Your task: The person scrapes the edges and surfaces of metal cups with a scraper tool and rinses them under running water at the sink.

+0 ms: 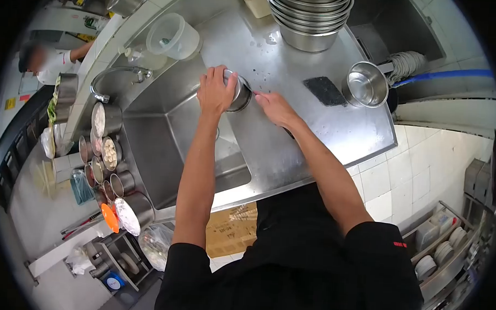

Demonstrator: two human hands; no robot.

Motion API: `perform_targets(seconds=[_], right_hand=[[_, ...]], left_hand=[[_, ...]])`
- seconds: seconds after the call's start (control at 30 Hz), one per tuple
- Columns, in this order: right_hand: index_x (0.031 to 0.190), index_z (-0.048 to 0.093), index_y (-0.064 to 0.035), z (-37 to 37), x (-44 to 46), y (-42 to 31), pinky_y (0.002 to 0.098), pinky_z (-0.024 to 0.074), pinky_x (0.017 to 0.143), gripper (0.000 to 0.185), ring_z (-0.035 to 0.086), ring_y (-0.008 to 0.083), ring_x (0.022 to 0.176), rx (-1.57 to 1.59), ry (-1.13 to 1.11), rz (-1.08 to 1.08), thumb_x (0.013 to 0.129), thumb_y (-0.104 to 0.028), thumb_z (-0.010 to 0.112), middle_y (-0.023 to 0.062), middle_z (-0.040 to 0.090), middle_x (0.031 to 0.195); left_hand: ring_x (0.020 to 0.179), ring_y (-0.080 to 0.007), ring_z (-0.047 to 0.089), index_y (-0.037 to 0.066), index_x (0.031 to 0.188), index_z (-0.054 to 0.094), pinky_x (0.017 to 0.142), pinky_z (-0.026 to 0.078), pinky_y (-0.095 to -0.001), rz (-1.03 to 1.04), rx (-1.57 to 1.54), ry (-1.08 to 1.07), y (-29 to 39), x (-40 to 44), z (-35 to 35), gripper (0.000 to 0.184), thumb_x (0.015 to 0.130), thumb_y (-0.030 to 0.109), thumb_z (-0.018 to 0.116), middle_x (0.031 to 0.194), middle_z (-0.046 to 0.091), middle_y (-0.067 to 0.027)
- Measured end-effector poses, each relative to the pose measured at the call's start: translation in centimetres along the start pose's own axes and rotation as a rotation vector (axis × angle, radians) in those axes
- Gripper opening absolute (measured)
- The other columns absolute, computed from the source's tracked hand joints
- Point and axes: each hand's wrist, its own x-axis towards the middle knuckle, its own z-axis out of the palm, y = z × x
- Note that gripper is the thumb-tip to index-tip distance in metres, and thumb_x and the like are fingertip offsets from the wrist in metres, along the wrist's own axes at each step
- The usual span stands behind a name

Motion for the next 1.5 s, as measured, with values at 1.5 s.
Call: perform_targets(seconds=[1.5], right_hand=[[0.123,0.059,0.0024,5.5,0.2,0.3,0.0447,0.0455,0.093,0.041,0.058,0.0427,0.108,0.088,0.245,0.0,0.098,-0.027,0.045,0.0283,0.062,0.112]], left_hand=[[0.1,-0.0338,0.056,0.012,0.11,0.064,0.085,0.046,-0.0464,0.018,-0.004,0.084,-0.3,-1.1,-0.6,0.039,0.088,0.044,0.058,0.106,0.061,-0.0104]])
